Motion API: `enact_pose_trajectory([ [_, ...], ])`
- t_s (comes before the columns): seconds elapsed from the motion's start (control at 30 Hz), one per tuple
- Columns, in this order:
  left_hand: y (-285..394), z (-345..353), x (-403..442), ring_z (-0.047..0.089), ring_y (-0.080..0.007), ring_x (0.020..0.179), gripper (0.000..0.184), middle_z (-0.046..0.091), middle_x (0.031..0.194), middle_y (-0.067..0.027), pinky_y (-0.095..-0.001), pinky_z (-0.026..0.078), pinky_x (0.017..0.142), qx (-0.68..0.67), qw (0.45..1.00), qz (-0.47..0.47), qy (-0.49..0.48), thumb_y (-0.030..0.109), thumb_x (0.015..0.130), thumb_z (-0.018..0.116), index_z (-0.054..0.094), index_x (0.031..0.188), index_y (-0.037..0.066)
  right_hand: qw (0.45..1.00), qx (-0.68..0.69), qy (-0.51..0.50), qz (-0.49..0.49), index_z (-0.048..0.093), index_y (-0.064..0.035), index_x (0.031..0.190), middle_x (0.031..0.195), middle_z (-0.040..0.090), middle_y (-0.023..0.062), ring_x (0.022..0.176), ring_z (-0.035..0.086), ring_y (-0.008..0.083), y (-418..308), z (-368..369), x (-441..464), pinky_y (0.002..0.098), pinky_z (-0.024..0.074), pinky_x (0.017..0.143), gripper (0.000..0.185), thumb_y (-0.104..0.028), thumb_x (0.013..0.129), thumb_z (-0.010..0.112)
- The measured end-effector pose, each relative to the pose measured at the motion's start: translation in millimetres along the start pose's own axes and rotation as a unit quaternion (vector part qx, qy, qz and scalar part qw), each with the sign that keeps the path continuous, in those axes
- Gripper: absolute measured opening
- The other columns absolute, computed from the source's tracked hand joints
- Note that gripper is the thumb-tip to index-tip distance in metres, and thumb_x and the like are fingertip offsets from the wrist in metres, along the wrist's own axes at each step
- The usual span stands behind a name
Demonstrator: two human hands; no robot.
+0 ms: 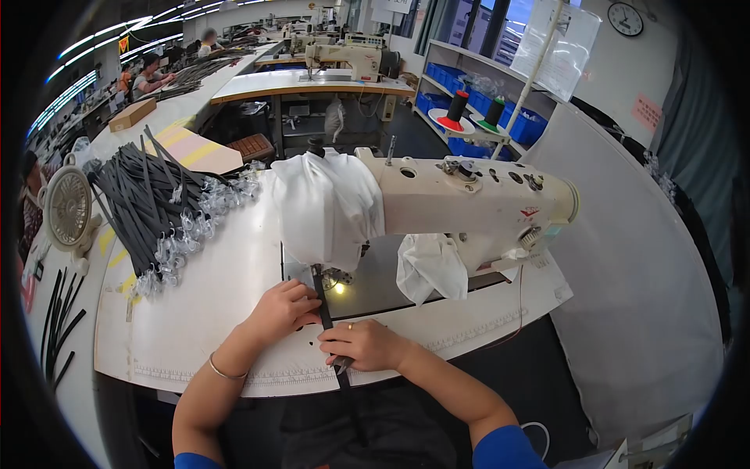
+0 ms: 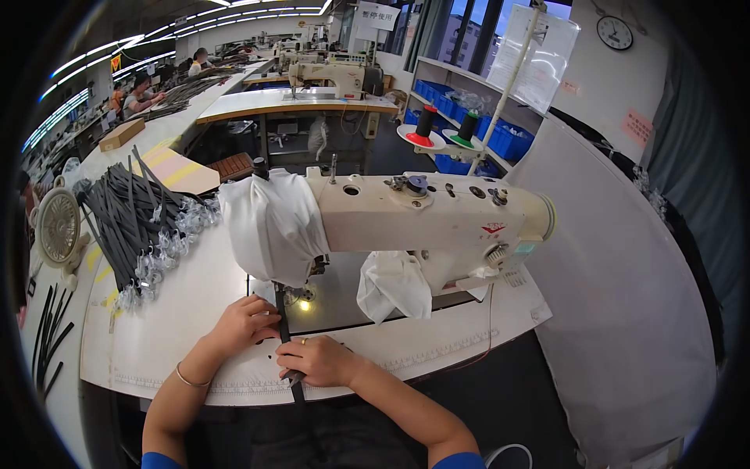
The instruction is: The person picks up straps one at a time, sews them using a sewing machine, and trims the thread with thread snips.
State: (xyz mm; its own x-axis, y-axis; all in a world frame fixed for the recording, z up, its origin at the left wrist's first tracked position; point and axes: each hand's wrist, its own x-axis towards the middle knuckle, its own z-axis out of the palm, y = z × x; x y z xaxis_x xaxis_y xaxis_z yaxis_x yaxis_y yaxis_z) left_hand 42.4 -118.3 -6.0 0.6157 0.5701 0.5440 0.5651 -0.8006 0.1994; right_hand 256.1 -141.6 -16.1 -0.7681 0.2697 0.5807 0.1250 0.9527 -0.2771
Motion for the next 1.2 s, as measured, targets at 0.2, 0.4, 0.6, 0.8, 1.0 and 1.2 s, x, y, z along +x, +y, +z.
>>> enact_pose_trajectory([
  [0.2, 0.9, -1.2, -0.7, 0.055, -0.0200, 0.080, 0.027, 0.060, 0.087, -0.0021, -0.0314, 0.047, 0.070, -0.004, 1.000, -0.002, 0.001, 0.021, 0.064, 0.072, 0.067, 0.084, 0.005, 1.000, -0.001, 0.010, -0.007, 0.058, -0.0072, 0.081, 0.090, 0.059, 0.0022, 0.069, 0.059, 0.0187, 0.3, 0.6, 0.4, 0.0295, 0.0485, 0.056, 0.018, -0.022, 0.076, 0.066],
  [0.4, 1.4, -3.7, -1.0, 0.056, -0.0207, 0.081, 0.030, 0.060, 0.088, -0.0024, -0.0315, 0.047, 0.070, 0.009, 1.000, -0.024, -0.011, 0.022, 0.061, 0.074, 0.066, 0.086, 0.006, 1.000, -0.011, 0.014, -0.005, 0.059, -0.0081, 0.082, 0.085, 0.059, 0.0009, 0.069, 0.059, 0.0172, 1.7, 1.8, 1.4, 0.0288, 0.0491, 0.057, 0.017, -0.021, 0.074, 0.068],
  [0.6, -3.1, 0.2, -4.1, 0.056, -0.0197, 0.082, 0.030, 0.059, 0.087, -0.0019, -0.0310, 0.047, 0.071, -0.001, 1.000, -0.014, 0.003, 0.025, 0.063, 0.074, 0.066, 0.084, 0.006, 1.000, -0.018, -0.002, 0.000, 0.060, -0.0086, 0.085, 0.087, 0.061, 0.0007, 0.069, 0.059, 0.0170, -0.1, -1.4, 5.2, 0.0285, 0.0501, 0.058, 0.018, -0.019, 0.073, 0.069],
  [0.8, -6.0, 2.9, -6.4, 0.055, -0.0201, 0.085, 0.030, 0.059, 0.088, -0.0031, -0.0318, 0.044, 0.074, -0.002, 1.000, -0.017, -0.010, 0.028, 0.067, 0.071, 0.066, 0.086, 0.005, 1.000, -0.009, -0.017, 0.016, 0.063, -0.0073, 0.089, 0.096, 0.063, 0.0036, 0.070, 0.061, 0.0184, 1.5, 0.0, 3.1, 0.0286, 0.0498, 0.059, 0.027, -0.013, 0.064, 0.073],
  [1.0, -4.5, 2.0, -5.0, 0.055, -0.0186, 0.085, 0.030, 0.059, 0.089, -0.0009, -0.0303, 0.046, 0.072, 0.006, 1.000, -0.009, -0.005, 0.026, 0.064, 0.073, 0.067, 0.086, 0.006, 1.000, -0.026, -0.011, 0.012, 0.061, -0.0082, 0.085, 0.091, 0.061, 0.0014, 0.070, 0.061, 0.0171, 0.7, -2.1, 5.2, 0.0277, 0.0504, 0.057, 0.020, -0.019, 0.071, 0.070],
  [1.2, -5.0, 4.0, -6.7, 0.055, -0.0190, 0.084, 0.030, 0.059, 0.090, -0.0013, -0.0309, 0.046, 0.072, 0.001, 1.000, -0.024, -0.003, 0.026, 0.064, 0.072, 0.067, 0.087, 0.006, 1.000, -0.021, -0.008, 0.003, 0.061, -0.0085, 0.085, 0.092, 0.061, 0.0011, 0.069, 0.060, 0.0168, 1.6, -0.3, 4.4, 0.0275, 0.0501, 0.056, 0.019, -0.019, 0.071, 0.070],
])
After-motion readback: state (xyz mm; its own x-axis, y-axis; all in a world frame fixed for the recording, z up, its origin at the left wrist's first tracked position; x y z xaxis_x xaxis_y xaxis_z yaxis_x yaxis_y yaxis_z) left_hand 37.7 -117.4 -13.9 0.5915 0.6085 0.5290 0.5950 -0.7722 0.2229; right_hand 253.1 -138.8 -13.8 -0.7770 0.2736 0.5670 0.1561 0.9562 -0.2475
